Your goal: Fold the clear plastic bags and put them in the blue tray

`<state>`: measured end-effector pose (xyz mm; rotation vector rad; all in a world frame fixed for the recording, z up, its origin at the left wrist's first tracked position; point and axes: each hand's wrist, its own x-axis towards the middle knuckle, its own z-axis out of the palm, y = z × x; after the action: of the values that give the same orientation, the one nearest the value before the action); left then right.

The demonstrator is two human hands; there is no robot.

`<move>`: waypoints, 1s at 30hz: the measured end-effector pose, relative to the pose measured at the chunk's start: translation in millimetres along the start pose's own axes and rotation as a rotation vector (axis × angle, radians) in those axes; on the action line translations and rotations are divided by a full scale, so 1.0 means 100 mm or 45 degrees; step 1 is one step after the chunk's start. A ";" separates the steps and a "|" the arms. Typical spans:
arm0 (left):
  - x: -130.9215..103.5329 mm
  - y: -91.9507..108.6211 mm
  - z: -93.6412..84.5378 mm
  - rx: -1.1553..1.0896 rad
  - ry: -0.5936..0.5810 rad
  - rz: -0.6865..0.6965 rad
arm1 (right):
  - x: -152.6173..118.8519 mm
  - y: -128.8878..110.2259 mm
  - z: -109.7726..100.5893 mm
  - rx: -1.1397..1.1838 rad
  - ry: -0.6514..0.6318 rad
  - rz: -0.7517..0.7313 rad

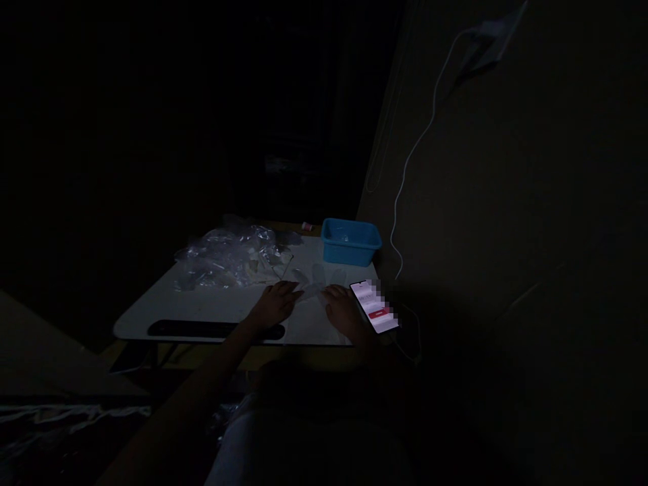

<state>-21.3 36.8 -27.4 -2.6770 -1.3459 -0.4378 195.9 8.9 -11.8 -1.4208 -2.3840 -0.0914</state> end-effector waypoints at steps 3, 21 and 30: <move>-0.01 0.02 -0.03 -0.030 0.021 -0.011 | 0.00 0.00 0.00 -0.002 -0.018 0.009; -0.04 0.15 -0.14 -0.120 -0.056 0.116 | 0.00 -0.03 0.01 0.001 -0.066 -0.051; -0.06 0.15 -0.16 -0.155 0.013 0.083 | -0.01 -0.03 0.01 0.008 -0.095 -0.090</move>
<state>-15.5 19.6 -13.9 -2.8021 -1.2643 -0.5424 193.5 6.5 -12.9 -1.3591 -2.4929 -0.0498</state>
